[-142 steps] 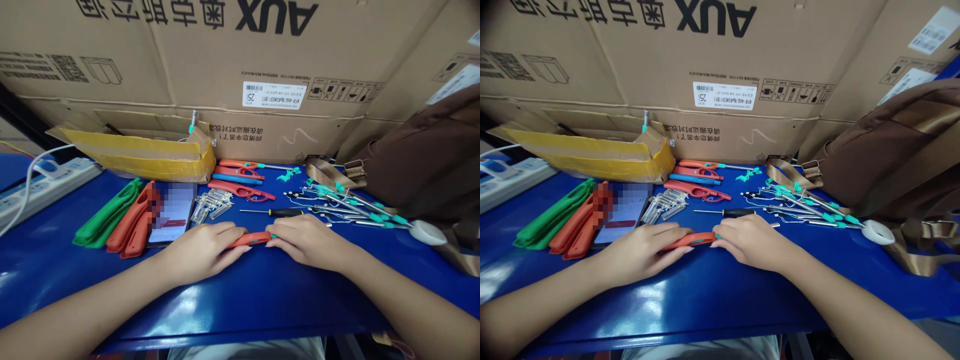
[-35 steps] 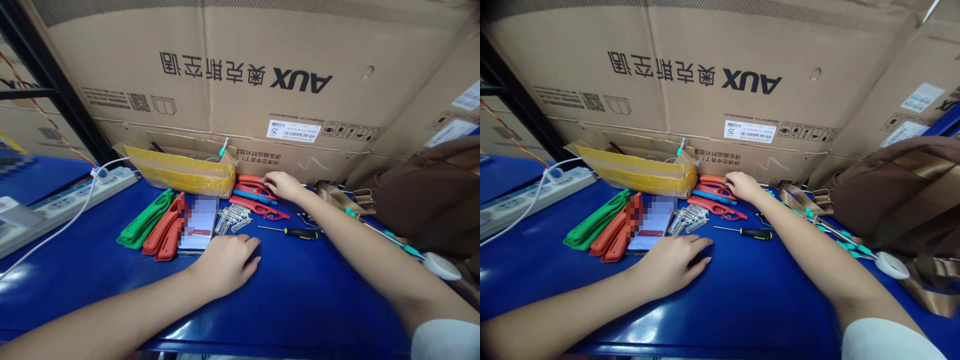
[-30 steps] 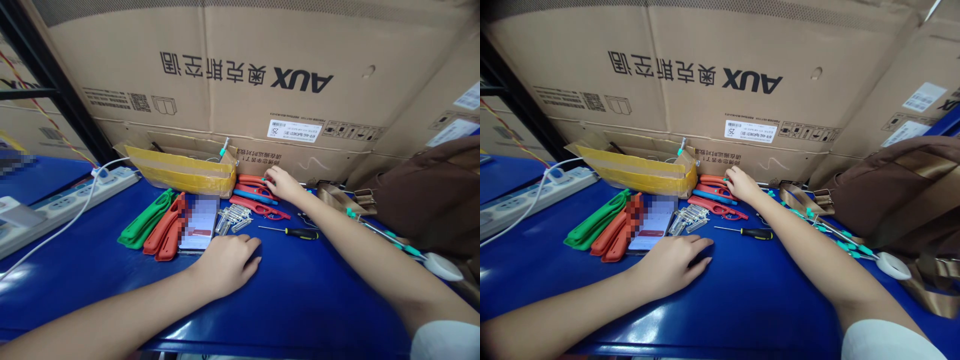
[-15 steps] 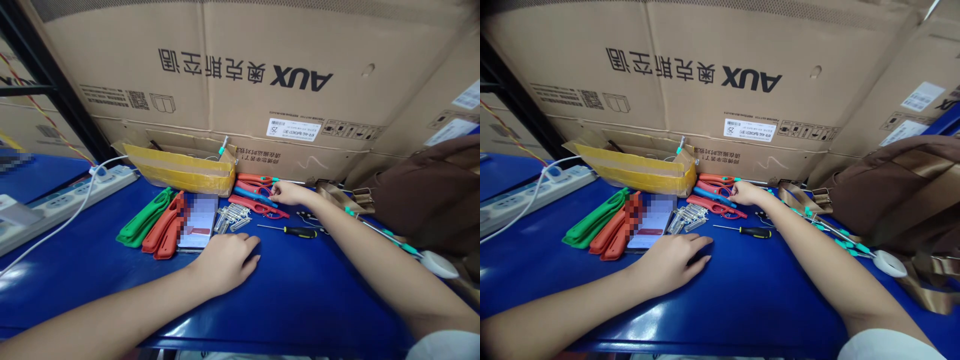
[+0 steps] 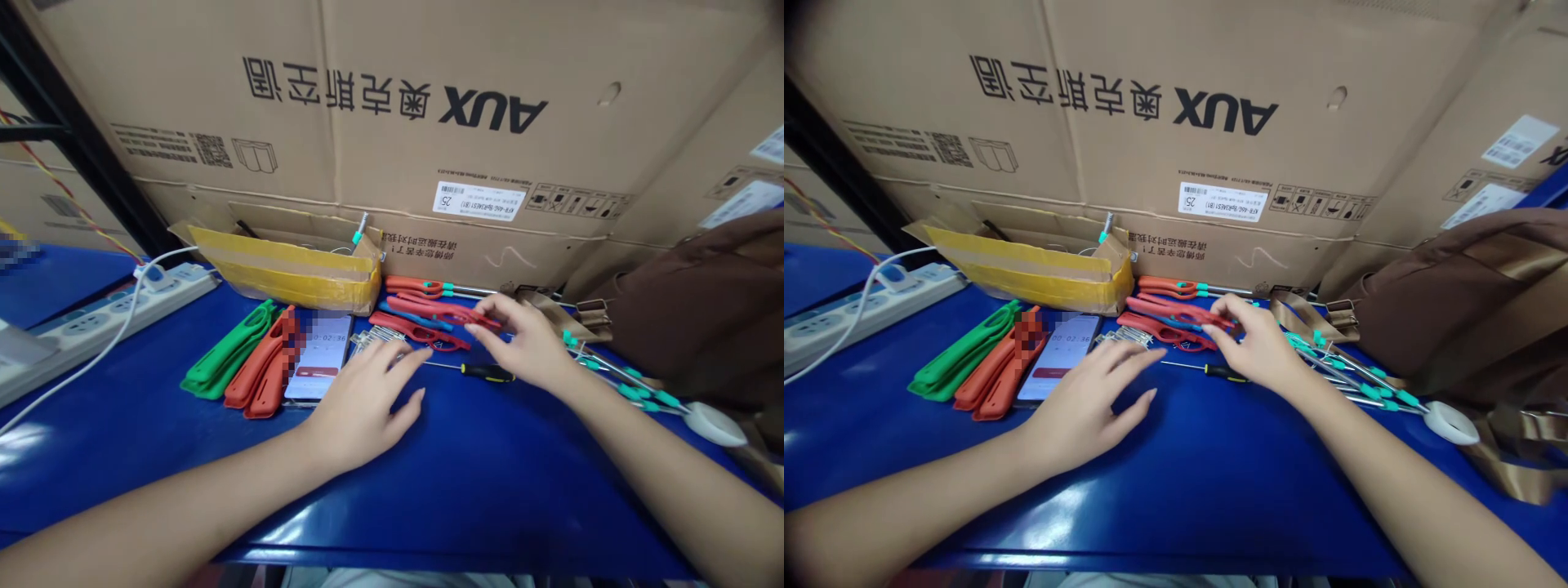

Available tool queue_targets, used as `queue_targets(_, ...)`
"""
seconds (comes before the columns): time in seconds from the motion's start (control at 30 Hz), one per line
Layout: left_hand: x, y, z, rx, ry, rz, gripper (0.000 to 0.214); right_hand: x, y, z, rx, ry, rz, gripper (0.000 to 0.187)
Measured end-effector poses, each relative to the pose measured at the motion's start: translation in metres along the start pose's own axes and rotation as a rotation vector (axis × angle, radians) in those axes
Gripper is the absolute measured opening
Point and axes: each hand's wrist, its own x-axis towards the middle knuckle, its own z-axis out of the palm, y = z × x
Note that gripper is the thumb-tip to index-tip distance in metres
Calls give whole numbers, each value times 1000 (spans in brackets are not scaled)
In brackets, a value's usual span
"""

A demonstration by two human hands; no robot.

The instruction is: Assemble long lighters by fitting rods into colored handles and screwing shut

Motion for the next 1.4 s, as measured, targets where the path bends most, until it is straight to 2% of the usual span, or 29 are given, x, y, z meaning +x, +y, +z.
queue_targets(0.07,2,-1,-2,31,133,-18,49,-21,-4,0,47,-47,-44,8)
queue_targets(0.13,5,-3,-2,59,170,-34,50,-36,-6,1,99,-123,-117,4)
queue_targets(0.23,7,-7,1,31,62,-38,43,-49,-4,4,134,-219,-197,3)
queue_targets(0.37,7,-13,10,-44,-112,-28,40,-52,4,6,93,-322,-212,1)
queue_targets(0.53,3,-13,16,-105,-203,-17,40,-52,10,2,92,-437,-220,18)
queue_targets(0.63,2,-11,15,-116,-209,-14,42,-52,10,-1,118,-431,-233,25)
queue_targets(0.9,3,-11,15,-145,-221,-20,32,-52,8,-3,127,-421,-268,24)
queue_targets(1.07,3,-12,16,-119,-223,-18,39,-53,7,0,37,-288,-159,21)
queue_targets(1.23,3,-11,14,-115,-232,-58,58,-52,7,1,-15,-197,-40,19)
queue_targets(1.4,3,-9,11,-117,-263,-112,96,-53,6,-5,-52,-121,0,21)
